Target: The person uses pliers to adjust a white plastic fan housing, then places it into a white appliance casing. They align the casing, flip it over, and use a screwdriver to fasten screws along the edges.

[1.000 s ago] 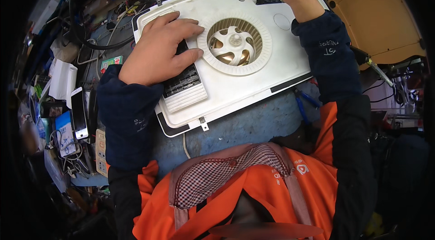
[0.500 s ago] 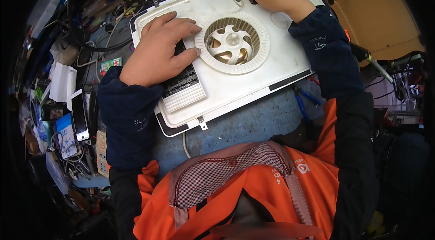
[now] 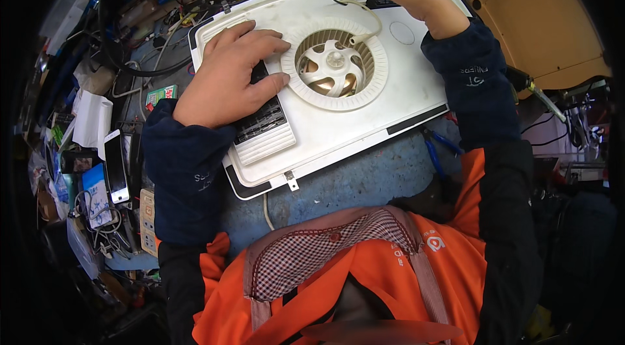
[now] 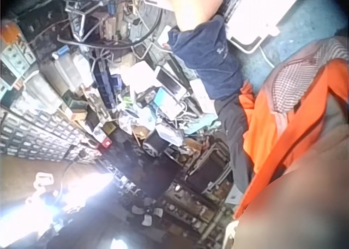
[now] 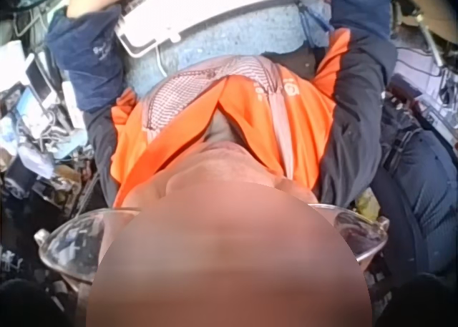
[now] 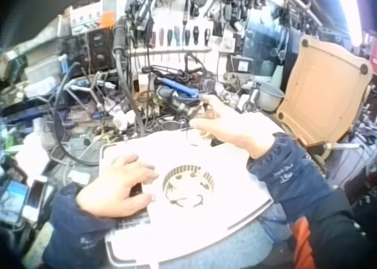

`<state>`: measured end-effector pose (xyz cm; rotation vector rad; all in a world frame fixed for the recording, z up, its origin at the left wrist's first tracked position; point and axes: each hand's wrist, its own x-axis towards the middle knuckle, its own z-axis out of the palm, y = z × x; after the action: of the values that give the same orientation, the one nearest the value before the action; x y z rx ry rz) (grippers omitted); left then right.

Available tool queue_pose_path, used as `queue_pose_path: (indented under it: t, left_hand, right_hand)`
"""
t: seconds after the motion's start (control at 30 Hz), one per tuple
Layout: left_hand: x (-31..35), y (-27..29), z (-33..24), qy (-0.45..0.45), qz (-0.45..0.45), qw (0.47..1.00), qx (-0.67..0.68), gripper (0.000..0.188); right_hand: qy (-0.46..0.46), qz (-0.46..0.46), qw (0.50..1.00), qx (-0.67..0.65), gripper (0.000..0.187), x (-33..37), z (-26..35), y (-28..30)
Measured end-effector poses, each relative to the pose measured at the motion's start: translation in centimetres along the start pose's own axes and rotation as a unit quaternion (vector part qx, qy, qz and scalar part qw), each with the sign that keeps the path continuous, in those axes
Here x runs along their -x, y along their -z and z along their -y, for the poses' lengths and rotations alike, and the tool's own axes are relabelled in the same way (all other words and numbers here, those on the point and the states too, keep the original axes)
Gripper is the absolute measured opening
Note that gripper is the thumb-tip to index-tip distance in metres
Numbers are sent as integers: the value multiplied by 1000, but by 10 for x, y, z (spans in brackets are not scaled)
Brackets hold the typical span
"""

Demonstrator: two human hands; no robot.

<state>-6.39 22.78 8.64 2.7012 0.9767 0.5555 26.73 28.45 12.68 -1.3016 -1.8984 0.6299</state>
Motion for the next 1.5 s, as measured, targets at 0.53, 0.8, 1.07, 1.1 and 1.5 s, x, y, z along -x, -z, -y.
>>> queue_pose_path:
  t: [0.53,0.8,1.07,1.1,1.5]
  left_hand:
    - [14,1,15,31,-28,997,-70,74]
    - [53,45,24,137,-85,987,10,44]
    - [123,57,-16,206,11,977,44,53]
    - [133,50,-20,224,-9,971,80,53]
    - [134,-54,-29,263,-267,798,471,63]
  right_hand:
    - [74,-125,952,271,27,9,-28,29]
    - [-17,-280,958,60,22,162,-10,100]
    - [-122,-452,883,43,17,369,-39,37]
    - [-134,-452,881,19,18,379,-38,18]
    - [-100,-327,884,320,37,350,-21,-52]
